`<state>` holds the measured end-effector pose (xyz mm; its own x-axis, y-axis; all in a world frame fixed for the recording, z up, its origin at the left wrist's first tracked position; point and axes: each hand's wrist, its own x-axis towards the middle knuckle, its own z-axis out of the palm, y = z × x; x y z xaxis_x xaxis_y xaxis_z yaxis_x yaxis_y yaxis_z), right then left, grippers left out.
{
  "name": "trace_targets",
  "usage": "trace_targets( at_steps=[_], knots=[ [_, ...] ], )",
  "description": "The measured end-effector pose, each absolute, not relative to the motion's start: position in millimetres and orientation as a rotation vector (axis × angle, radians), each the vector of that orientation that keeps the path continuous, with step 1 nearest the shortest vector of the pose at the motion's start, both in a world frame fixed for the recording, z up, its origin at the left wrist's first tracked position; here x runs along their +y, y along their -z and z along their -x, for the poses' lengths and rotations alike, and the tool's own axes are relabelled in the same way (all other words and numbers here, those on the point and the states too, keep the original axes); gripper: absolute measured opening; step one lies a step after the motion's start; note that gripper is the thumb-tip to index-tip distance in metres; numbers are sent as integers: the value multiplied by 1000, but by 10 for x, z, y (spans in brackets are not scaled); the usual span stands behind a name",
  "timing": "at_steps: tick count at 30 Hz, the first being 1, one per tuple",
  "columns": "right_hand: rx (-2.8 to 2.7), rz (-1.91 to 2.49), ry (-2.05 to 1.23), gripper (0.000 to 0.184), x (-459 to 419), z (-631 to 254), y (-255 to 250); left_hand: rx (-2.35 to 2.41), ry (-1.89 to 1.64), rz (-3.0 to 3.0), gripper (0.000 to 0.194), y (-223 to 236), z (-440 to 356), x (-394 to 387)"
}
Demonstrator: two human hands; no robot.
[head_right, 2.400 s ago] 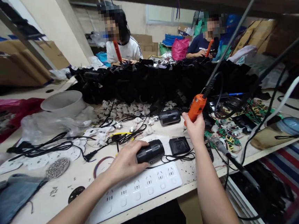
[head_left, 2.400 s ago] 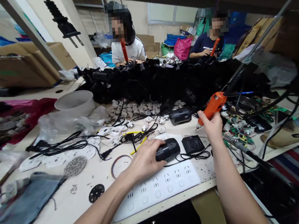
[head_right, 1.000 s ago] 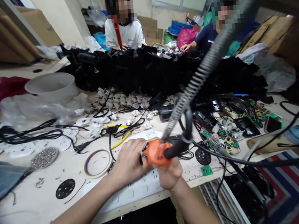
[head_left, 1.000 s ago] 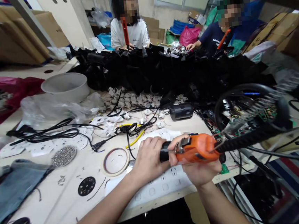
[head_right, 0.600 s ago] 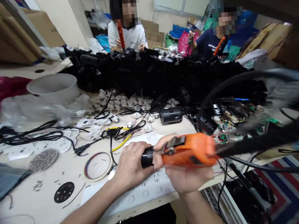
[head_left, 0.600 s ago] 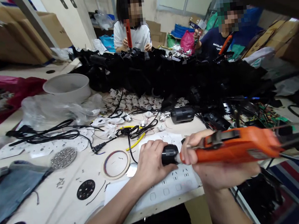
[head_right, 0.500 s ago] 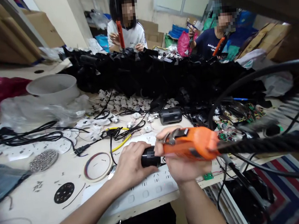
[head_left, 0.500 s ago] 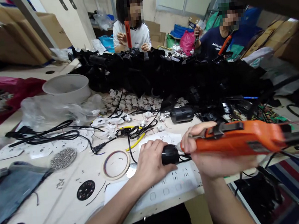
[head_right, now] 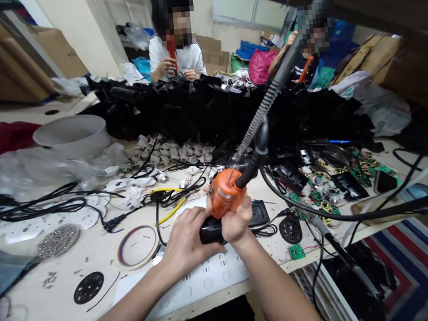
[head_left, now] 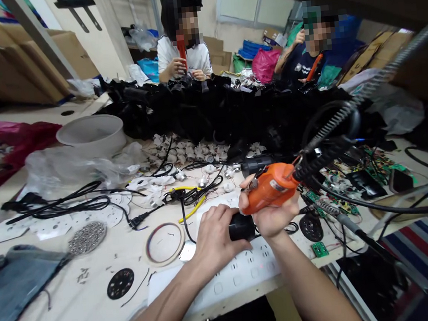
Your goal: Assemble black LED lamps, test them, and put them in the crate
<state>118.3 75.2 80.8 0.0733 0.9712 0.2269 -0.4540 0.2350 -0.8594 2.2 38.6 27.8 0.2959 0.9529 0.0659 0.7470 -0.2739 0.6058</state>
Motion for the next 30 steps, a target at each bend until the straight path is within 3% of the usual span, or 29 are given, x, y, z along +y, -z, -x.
trace_targets(
  at_steps=[7, 15, 25, 30],
  knots=[
    [-922, 672, -1178, 52, 697, -1280, -927, 1498, -611, -2184, 64, -266, -17, 336],
    [-994, 571, -1208, 68, 615, -1111, -1095, 1503, -668, -1911, 73, -274, 264, 223],
    [-1012, 574, -1267, 68, 699, -722, -880, 1516, -711, -1777, 79, -260, 341, 226],
    [-981, 487, -1261, 59, 671, -708, -888, 1475, -750, -1736, 78, -262, 363, 220]
  ],
)
